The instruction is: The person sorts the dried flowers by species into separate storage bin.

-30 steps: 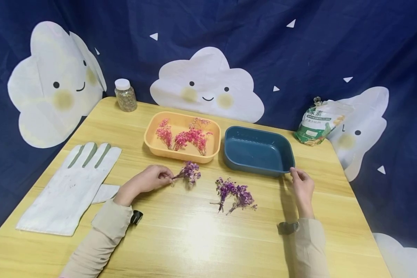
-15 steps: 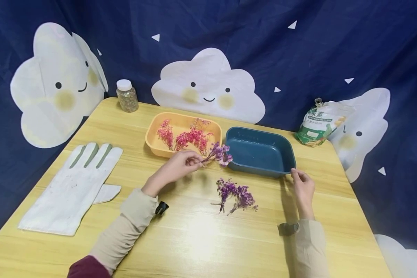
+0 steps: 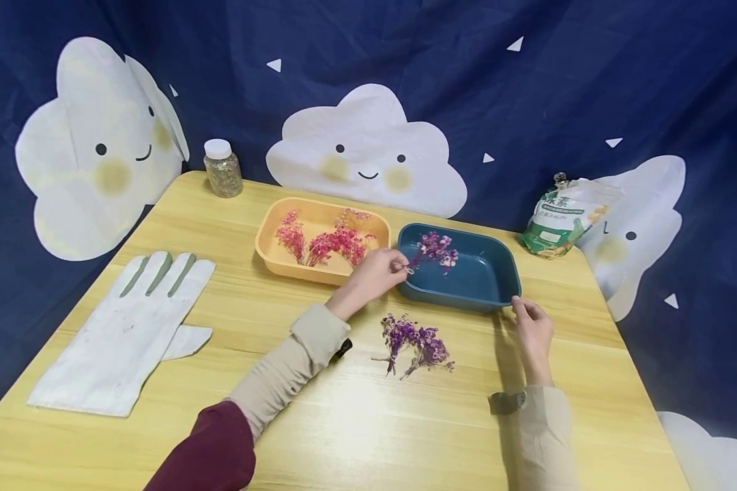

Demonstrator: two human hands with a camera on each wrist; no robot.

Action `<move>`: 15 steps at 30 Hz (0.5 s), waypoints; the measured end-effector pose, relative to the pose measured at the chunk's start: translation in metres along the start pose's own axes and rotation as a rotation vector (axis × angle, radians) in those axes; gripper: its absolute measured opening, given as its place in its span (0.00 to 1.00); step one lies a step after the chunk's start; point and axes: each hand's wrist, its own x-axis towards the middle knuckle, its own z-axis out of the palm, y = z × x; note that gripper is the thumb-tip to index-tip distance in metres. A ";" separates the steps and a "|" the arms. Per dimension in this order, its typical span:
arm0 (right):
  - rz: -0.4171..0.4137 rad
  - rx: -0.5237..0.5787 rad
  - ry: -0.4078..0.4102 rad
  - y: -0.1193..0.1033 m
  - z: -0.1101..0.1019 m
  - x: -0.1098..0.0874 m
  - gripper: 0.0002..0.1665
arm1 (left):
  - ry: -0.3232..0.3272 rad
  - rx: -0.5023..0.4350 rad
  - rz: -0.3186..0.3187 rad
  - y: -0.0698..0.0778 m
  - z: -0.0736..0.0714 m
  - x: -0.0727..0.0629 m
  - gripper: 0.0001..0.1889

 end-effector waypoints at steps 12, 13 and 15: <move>0.006 0.007 -0.008 0.000 -0.001 -0.002 0.28 | -0.016 0.125 -0.061 0.008 0.025 0.037 0.09; 0.005 0.005 -0.005 0.000 -0.001 -0.002 0.28 | -0.015 0.147 -0.063 0.008 0.026 0.039 0.09; 0.005 -0.002 0.005 0.000 -0.001 -0.002 0.28 | -0.026 0.202 -0.062 0.009 0.028 0.041 0.10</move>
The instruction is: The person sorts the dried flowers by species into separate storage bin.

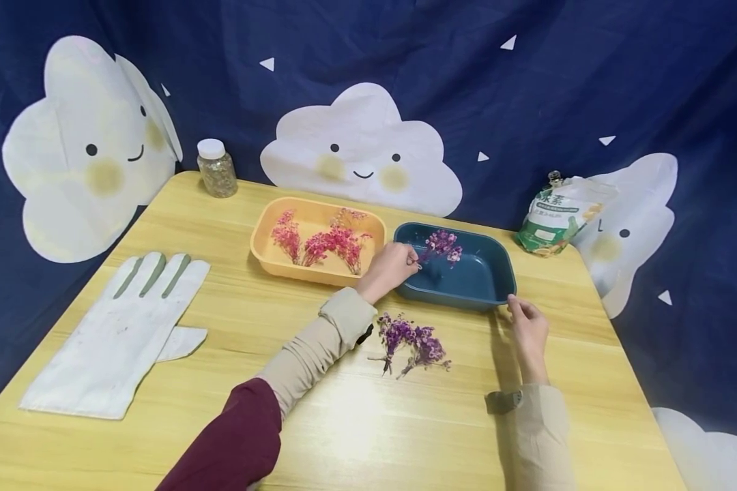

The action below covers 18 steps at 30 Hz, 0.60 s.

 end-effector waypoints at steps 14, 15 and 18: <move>0.013 -0.009 -0.010 -0.001 0.000 0.000 0.28 | -0.082 -0.071 0.064 -0.002 -0.009 -0.009 0.16; 0.015 -0.009 -0.010 -0.001 0.000 -0.001 0.28 | -0.083 -0.070 0.072 -0.001 -0.010 -0.012 0.16; 0.018 -0.006 -0.006 -0.001 0.000 -0.001 0.28 | -0.084 -0.057 0.096 0.002 -0.013 -0.022 0.17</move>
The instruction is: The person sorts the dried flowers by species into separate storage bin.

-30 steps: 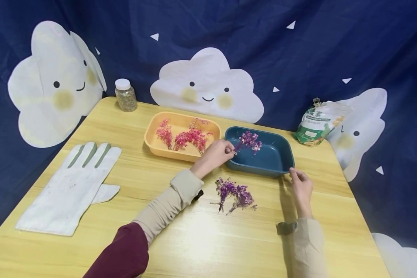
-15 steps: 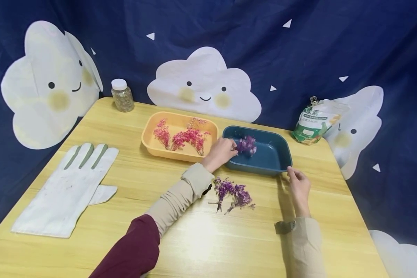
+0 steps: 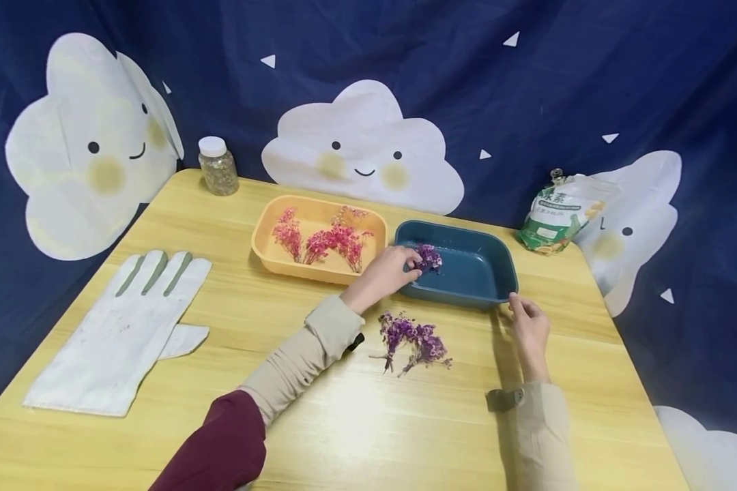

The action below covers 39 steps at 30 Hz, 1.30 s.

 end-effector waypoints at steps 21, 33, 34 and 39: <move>0.012 0.002 0.001 0.000 0.001 0.001 0.32 | -0.132 -0.089 0.074 -0.024 0.013 -0.087 0.15; 0.022 0.025 0.004 0.000 0.002 0.002 0.30 | -0.295 0.150 0.012 -0.022 0.032 -0.102 0.18; 0.022 0.026 0.003 0.000 0.002 0.002 0.30 | -0.294 0.179 0.012 -0.021 0.033 -0.102 0.18; 0.030 0.026 -0.005 -0.001 0.002 0.001 0.31 | -0.281 0.208 -0.004 -0.018 0.035 -0.101 0.14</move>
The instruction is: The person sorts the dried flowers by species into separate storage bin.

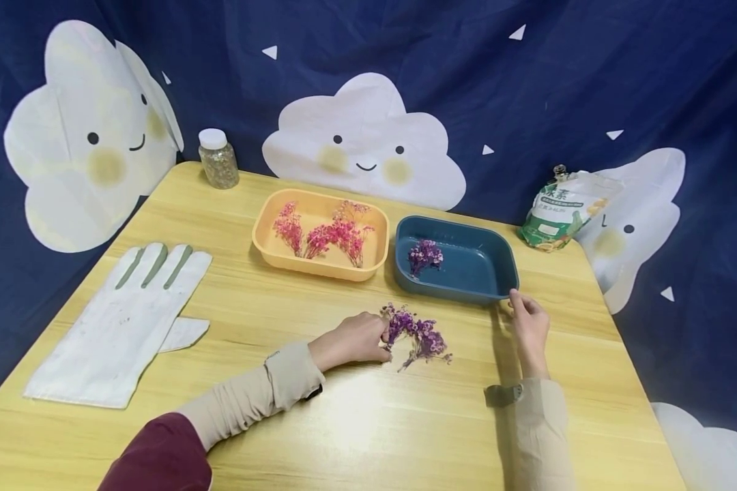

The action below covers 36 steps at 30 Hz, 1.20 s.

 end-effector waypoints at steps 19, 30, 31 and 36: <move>0.019 0.039 -0.002 0.001 0.001 0.001 0.27 | 0.139 -0.264 -0.049 -0.012 -0.012 -0.005 0.08; 0.012 0.021 -0.007 0.002 0.001 0.000 0.28 | 0.178 -0.331 0.046 0.004 -0.022 -0.012 0.07; 0.014 0.020 -0.008 0.002 0.001 0.000 0.29 | 0.181 -0.334 0.043 0.006 -0.023 -0.013 0.07; 0.027 0.036 -0.014 0.002 0.001 0.001 0.28 | 0.176 -0.305 0.040 0.005 -0.024 -0.014 0.08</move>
